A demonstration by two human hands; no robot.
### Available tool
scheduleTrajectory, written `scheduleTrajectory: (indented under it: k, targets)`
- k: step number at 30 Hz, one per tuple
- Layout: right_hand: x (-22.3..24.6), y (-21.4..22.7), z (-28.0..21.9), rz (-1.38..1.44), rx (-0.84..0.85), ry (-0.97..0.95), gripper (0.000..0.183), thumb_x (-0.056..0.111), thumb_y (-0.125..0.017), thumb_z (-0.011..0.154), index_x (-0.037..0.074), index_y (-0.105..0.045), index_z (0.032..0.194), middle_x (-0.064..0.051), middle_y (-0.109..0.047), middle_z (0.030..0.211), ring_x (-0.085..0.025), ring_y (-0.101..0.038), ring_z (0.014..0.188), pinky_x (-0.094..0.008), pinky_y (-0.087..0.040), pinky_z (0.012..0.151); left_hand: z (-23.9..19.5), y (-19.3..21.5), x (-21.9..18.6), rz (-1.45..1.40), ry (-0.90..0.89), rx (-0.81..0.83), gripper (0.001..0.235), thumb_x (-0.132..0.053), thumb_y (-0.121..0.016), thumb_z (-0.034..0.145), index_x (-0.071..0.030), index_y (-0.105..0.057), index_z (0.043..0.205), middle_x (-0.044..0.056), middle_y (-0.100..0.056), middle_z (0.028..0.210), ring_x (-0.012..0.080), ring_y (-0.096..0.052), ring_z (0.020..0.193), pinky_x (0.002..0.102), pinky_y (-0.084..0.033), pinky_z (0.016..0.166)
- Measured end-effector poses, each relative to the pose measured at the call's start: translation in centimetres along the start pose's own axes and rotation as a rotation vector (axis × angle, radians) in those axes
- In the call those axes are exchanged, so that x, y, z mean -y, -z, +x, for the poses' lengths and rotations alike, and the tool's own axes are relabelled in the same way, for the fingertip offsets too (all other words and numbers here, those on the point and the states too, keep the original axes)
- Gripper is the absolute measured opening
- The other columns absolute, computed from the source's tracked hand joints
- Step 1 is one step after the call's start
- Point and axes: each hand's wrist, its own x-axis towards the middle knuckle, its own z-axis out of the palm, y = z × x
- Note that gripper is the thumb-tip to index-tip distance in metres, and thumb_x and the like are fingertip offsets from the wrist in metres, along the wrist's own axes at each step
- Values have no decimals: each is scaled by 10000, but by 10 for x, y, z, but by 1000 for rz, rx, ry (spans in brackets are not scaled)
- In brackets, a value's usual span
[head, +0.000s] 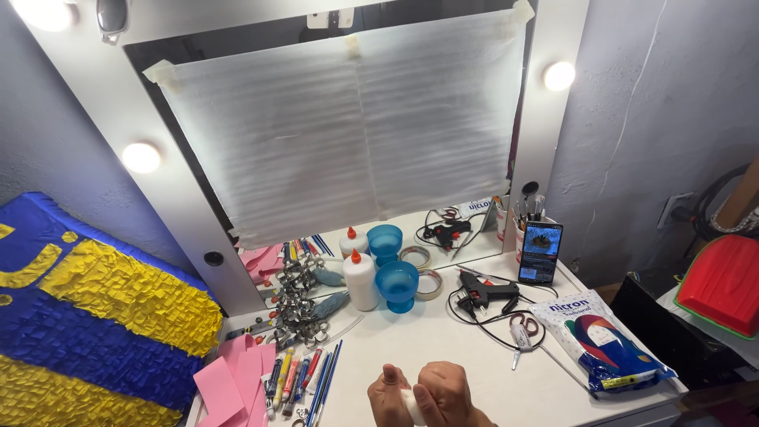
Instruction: Opening a package of modeling clay and kneading a small piece by hand
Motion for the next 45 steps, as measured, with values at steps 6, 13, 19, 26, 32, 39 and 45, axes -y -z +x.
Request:
scheduleTrajectory:
  k: [6, 13, 19, 26, 32, 39, 45]
  targets:
    - [-16, 3, 0, 255, 209, -146, 596, 480, -401, 1080, 103, -353, 621, -38, -337, 559, -203, -344, 470, -375, -263, 483, -8, -5, -25, 5, -123, 142, 686, -666, -456, 935, -101, -395, 551, 19, -353, 514, 154, -342, 497, 329, -242, 502]
    - [-3, -8, 9, -16, -93, -338, 779, 768, -207, 993, 55, -520, 1011, -74, -540, 999, -208, -529, 893, -346, -425, 835, -18, -30, -91, 47, -353, 332, 980, -780, -571, 862, 29, -570, 1413, 242, -485, 1560, 347, -480, 1450, 485, -423, 1177]
    - [-7, -13, 11, 298, -112, -827, 1062, 913, -144, 743, 139, -440, 1408, -50, -556, 1341, -155, -492, 1265, -339, -366, 1020, -25, -25, -97, -51, -354, 538, 865, -591, -944, 614, 8, -750, 1206, 245, -794, 1158, 313, -695, 1219, 424, -526, 1051]
    - [-10, -32, -18, -55, -207, -715, 707, 678, -304, 945, 106, -585, 1252, -37, -611, 1254, -184, -599, 1065, -349, -420, 989, -13, -19, -79, 114, -189, 288, 504, -528, -849, 711, -36, -746, 681, 108, -773, 676, 195, -736, 676, 323, -578, 655]
    - [-5, -36, -23, 331, -254, -776, 535, 486, -392, 1023, 38, -647, 1165, -95, -692, 1138, -212, -656, 1011, -335, -514, 932, 14, -12, -41, -294, 87, 80, 631, -606, -667, 840, -20, -493, 683, 109, -448, 552, 244, -487, 345, 339, -283, 297]
    - [-4, -47, -41, 243, 153, -641, 787, 612, -475, 906, 76, -507, 1481, -95, -566, 1522, -222, -572, 1370, -350, -439, 1127, 44, -10, -28, -417, 263, -348, 558, -635, -559, 903, -89, -487, 814, 100, -528, 651, 227, -547, 566, 369, -470, 542]
    - [-24, -42, -27, 239, -55, -991, 530, 414, -531, 942, 113, -652, 1360, -98, -719, 1330, -211, -665, 1199, -323, -515, 993, 9, -26, -62, -227, 135, 48, 625, -672, -484, 863, -102, -555, 1108, 64, -530, 1038, 169, -555, 866, 283, -455, 731]
